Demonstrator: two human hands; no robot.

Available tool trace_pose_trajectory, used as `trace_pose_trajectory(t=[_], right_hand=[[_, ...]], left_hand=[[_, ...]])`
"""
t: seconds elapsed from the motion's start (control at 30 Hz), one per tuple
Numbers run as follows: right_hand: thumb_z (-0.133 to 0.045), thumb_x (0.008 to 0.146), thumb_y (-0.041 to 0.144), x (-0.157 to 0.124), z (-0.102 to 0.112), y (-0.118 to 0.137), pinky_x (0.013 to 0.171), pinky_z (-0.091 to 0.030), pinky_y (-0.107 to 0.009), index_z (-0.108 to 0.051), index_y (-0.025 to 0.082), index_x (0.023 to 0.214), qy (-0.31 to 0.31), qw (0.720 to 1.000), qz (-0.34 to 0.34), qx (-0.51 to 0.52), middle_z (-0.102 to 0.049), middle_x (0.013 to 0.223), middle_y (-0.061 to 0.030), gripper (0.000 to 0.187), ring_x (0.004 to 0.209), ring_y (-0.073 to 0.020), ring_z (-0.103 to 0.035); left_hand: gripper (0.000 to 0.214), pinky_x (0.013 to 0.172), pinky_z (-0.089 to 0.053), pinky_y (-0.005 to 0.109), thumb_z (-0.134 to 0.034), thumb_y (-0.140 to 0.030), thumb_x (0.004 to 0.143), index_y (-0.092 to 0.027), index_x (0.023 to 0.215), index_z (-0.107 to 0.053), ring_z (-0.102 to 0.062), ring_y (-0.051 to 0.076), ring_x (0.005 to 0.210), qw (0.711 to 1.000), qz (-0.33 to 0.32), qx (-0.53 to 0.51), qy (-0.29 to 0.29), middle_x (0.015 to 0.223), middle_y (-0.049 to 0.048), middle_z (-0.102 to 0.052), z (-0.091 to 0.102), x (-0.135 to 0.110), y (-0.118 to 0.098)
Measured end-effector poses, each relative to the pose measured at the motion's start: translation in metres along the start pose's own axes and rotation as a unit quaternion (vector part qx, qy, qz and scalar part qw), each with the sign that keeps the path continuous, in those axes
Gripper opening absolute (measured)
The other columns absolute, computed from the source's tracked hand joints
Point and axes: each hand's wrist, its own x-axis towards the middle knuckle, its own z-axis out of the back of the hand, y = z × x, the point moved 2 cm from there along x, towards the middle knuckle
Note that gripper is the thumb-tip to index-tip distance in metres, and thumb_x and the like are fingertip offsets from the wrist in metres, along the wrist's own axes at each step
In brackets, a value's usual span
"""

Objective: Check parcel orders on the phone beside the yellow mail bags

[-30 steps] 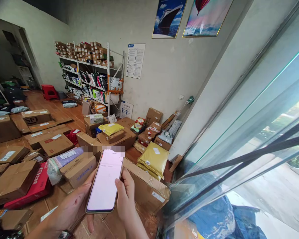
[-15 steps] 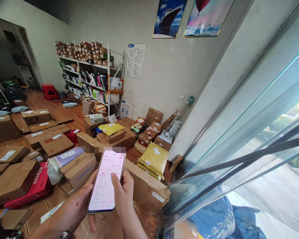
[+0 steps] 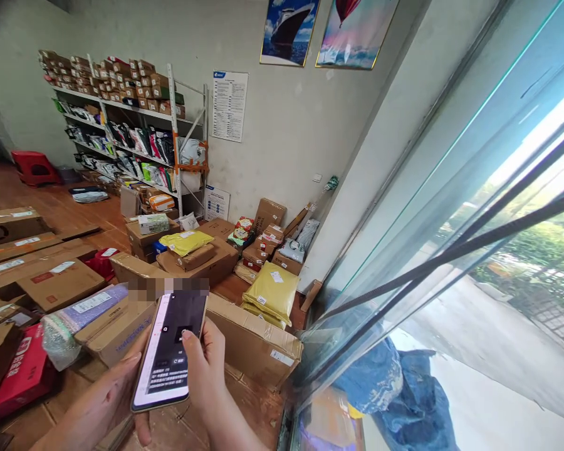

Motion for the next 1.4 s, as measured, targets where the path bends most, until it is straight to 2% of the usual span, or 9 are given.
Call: trace_pose_trajectory(t=[0.13, 0.3, 0.43, 0.57, 0.77, 0.87, 1.2, 1.3, 1.4], right_hand=[[-0.061, 0.072, 0.048, -0.001, 0.000, -0.002, 0.056, -0.031, -0.024, -0.061, 0.017, 0.074, -0.008, 1.000, -0.016, 0.006, -0.050, 0.065, 0.0020, 0.031, 0.058, -0.0112, -0.036], [-0.062, 0.071, 0.055, -0.001, 0.001, 0.000, 0.064, -0.041, -0.026, -0.067, 0.018, 0.082, -0.040, 0.997, -0.046, 0.050, -0.060, 0.073, -0.0016, 0.039, 0.068, -0.0156, -0.049], [-0.062, 0.072, 0.052, 0.005, 0.000, 0.022, 0.078, -0.048, -0.028, -0.068, 0.023, 0.095, -0.035, 0.999, -0.005, 0.038, -0.069, 0.094, -0.0023, 0.037, 0.088, -0.0189, -0.058], [-0.067, 0.067, 0.038, 0.017, 0.001, 0.036, 0.068, -0.050, -0.025, -0.066, 0.023, 0.090, -0.039, 0.997, -0.033, 0.064, -0.068, 0.084, 0.0006, 0.028, 0.075, -0.0150, -0.060], [-0.085, 0.047, 0.034, 0.031, 0.000, 0.033, 0.051, -0.043, -0.022, -0.059, 0.019, 0.095, -0.067, 0.995, -0.059, 0.037, -0.063, 0.064, 0.0040, 0.056, 0.054, -0.0114, -0.054], [-0.088, 0.040, 0.031, 0.032, -0.001, 0.032, 0.050, -0.042, -0.023, -0.059, 0.020, 0.093, -0.077, 0.996, -0.048, 0.013, -0.062, 0.063, 0.0046, 0.062, 0.053, -0.0117, -0.053], [-0.055, 0.078, 0.054, 0.020, 0.004, 0.030, 0.069, -0.046, -0.027, -0.060, 0.024, 0.103, -0.036, 0.999, -0.017, 0.016, -0.066, 0.082, 0.0002, 0.040, 0.076, -0.0164, -0.058], [-0.056, 0.079, 0.052, 0.014, 0.007, 0.030, 0.082, -0.046, -0.030, -0.056, 0.024, 0.111, -0.023, 0.999, 0.030, -0.033, -0.065, 0.099, -0.0015, 0.042, 0.091, -0.0177, -0.058], [-0.066, 0.072, 0.045, 0.012, 0.007, 0.032, 0.080, -0.048, -0.030, -0.052, 0.024, 0.115, -0.033, 0.997, 0.044, -0.056, -0.064, 0.100, -0.0015, 0.049, 0.088, -0.0173, -0.059]], left_hand=[[0.072, 0.101, -0.044, 0.039, -0.052, -0.053, 0.083, -0.031, 0.147, -0.025, -0.042, 0.028, 0.131, 1.000, 0.005, 0.009, -0.024, 0.142, 0.0019, -0.049, 0.001, -0.001, 0.000], [0.070, 0.103, -0.043, 0.038, -0.054, -0.052, 0.083, -0.031, 0.146, -0.029, -0.040, 0.027, 0.133, 0.999, 0.001, 0.010, -0.049, 0.142, 0.0015, -0.049, -0.014, -0.006, -0.007], [0.073, 0.103, -0.042, 0.038, -0.054, -0.055, 0.082, -0.029, 0.146, -0.030, -0.041, 0.028, 0.132, 0.999, -0.012, 0.028, -0.012, 0.142, 0.0030, -0.049, -0.017, -0.006, -0.008], [0.071, 0.088, -0.052, 0.040, -0.047, -0.055, 0.086, -0.031, 0.148, -0.023, -0.043, 0.031, 0.130, 0.996, 0.000, 0.081, 0.040, 0.144, 0.0053, -0.046, -0.008, -0.004, -0.002], [0.067, 0.047, -0.055, 0.025, -0.042, -0.051, 0.089, -0.036, 0.148, -0.015, -0.045, 0.036, 0.126, 0.986, 0.026, 0.151, 0.067, 0.151, 0.0062, -0.035, -0.011, -0.004, 0.001], [0.068, 0.041, -0.054, 0.023, -0.041, -0.053, 0.089, -0.036, 0.148, -0.013, -0.046, 0.038, 0.125, 0.984, 0.032, 0.166, 0.059, 0.152, 0.0075, -0.032, -0.015, -0.006, 0.000], [0.077, 0.044, -0.056, 0.025, -0.042, -0.056, 0.088, -0.036, 0.148, 0.001, -0.055, 0.034, 0.116, 0.994, 0.046, 0.080, 0.062, 0.150, 0.0089, -0.037, -0.027, -0.012, -0.010], [0.079, 0.044, -0.056, 0.026, -0.042, -0.059, 0.087, -0.037, 0.147, 0.004, -0.057, 0.035, 0.115, 0.995, 0.024, 0.060, 0.082, 0.149, 0.0099, -0.038, -0.025, -0.010, -0.009], [0.074, 0.041, -0.055, 0.025, -0.041, -0.056, 0.088, -0.039, 0.148, -0.001, -0.054, 0.036, 0.117, 0.993, 0.024, 0.087, 0.079, 0.152, 0.0079, -0.033, -0.020, -0.008, -0.005]])
